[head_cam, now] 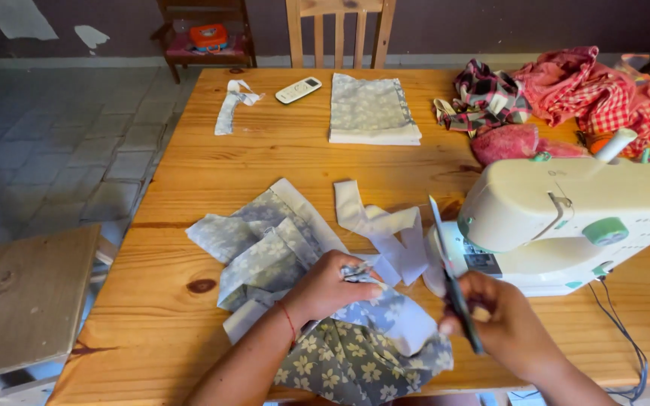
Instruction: The person cuts a piece of patterned fabric on a wooden table using scissors. They trim the edges and remove excess material, then fold and smooth the fabric. Finally, they trim loose threads from the cut edges.
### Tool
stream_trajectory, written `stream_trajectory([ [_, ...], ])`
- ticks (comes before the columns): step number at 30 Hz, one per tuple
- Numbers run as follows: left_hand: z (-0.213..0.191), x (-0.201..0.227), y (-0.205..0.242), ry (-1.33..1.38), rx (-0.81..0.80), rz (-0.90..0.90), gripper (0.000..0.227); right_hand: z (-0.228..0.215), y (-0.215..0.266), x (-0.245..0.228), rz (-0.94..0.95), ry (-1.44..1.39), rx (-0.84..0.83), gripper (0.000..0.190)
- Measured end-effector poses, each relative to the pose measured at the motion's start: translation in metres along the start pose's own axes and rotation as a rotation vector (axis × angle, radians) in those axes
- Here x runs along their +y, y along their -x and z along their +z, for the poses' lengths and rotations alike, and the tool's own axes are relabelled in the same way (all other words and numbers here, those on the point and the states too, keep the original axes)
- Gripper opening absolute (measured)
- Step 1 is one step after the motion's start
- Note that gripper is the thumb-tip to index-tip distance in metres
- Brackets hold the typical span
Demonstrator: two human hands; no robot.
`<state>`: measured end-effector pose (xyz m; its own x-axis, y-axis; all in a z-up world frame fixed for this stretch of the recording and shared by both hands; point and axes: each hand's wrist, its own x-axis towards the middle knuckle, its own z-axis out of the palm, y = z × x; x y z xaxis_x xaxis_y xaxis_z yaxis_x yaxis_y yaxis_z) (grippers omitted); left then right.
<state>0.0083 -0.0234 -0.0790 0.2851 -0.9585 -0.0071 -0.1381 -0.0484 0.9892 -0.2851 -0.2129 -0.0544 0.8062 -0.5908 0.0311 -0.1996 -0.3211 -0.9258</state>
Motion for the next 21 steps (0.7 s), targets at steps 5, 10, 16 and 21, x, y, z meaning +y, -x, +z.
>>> stream_trajectory([
  [5, 0.018, 0.016, -0.015, -0.033, -0.252, 0.065, 0.020, -0.039, 0.051, 0.035, 0.214, 0.322, 0.053, 0.031],
  [10, 0.032, -0.033, -0.036, -0.030, -0.155, -0.004, 0.058, -0.057, 0.083, 0.055, 0.242, 0.703, -0.010, 0.050],
  [16, 0.030, -0.047, -0.030, 0.128, -0.180, 0.147, 0.024, -0.056, 0.080, 0.033, 0.571, 0.837, -0.187, 0.055],
  [21, 0.031, -0.056, -0.029, 0.112, -0.158, 0.140, 0.026, -0.053, 0.064, 0.023, 0.610, 0.927, -0.243, 0.060],
])
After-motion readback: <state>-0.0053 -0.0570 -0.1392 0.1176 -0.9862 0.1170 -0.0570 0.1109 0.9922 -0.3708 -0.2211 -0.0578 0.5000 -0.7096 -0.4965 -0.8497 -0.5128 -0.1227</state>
